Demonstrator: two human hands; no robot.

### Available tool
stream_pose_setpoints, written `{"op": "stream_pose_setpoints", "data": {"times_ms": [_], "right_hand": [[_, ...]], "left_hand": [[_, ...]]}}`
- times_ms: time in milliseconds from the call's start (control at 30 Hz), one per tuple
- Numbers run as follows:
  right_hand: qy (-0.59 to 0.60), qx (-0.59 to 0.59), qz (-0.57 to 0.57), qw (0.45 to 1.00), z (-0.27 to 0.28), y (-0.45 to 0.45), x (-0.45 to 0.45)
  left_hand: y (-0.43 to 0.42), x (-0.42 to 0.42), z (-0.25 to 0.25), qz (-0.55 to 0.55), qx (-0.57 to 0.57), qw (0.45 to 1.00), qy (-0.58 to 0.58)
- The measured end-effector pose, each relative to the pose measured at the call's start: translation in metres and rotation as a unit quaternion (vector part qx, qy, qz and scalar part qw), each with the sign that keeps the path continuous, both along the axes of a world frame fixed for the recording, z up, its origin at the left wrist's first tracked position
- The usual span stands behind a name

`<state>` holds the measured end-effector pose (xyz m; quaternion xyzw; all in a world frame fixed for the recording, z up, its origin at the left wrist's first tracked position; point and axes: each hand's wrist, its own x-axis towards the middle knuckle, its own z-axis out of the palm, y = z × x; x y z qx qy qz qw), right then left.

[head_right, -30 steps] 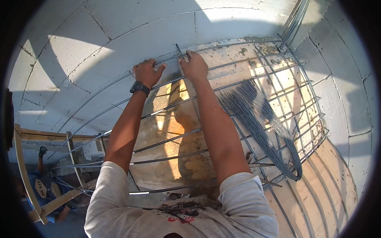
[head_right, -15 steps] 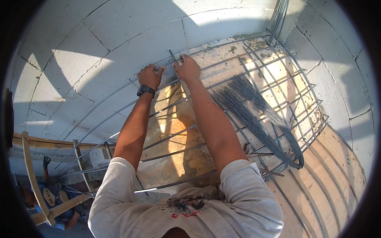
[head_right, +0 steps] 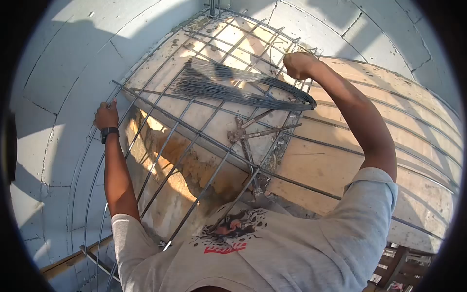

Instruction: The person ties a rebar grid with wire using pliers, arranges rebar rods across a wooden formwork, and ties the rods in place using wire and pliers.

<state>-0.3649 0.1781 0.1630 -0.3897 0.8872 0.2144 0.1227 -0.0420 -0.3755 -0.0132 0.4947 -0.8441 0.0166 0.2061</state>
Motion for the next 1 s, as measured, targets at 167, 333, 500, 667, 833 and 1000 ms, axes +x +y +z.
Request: {"op": "stream_pose_setpoints", "data": {"times_ms": [167, 333, 500, 667, 833, 1000], "right_hand": [[0.006, -0.05, -0.068, 0.996, -0.045, 0.118, 0.018], [-0.104, -0.167, -0.207, 0.958, -0.039, 0.133, 0.032], [-0.016, -0.148, -0.118, 0.982, -0.056, 0.147, 0.025], [0.002, -0.12, -0.137, 0.983, -0.056, 0.167, 0.018], [0.125, -0.039, -0.163, 0.978, -0.023, 0.221, 0.0], [0.097, -0.286, -0.227, 0.926, -0.011, 0.227, -0.002]], "left_hand": [[-0.004, 0.004, -0.003, -0.006, -0.027, 1.0, -0.003], [0.0, 0.004, -0.003, -0.018, -0.007, 1.0, 0.002], [0.001, 0.003, -0.002, -0.018, -0.016, 1.0, 0.003], [0.007, 0.001, 0.004, -0.036, -0.032, 0.999, 0.027], [0.007, 0.006, 0.002, -0.041, -0.06, 0.997, 0.023], [0.003, 0.003, -0.004, -0.049, -0.075, 0.995, 0.032]]}}
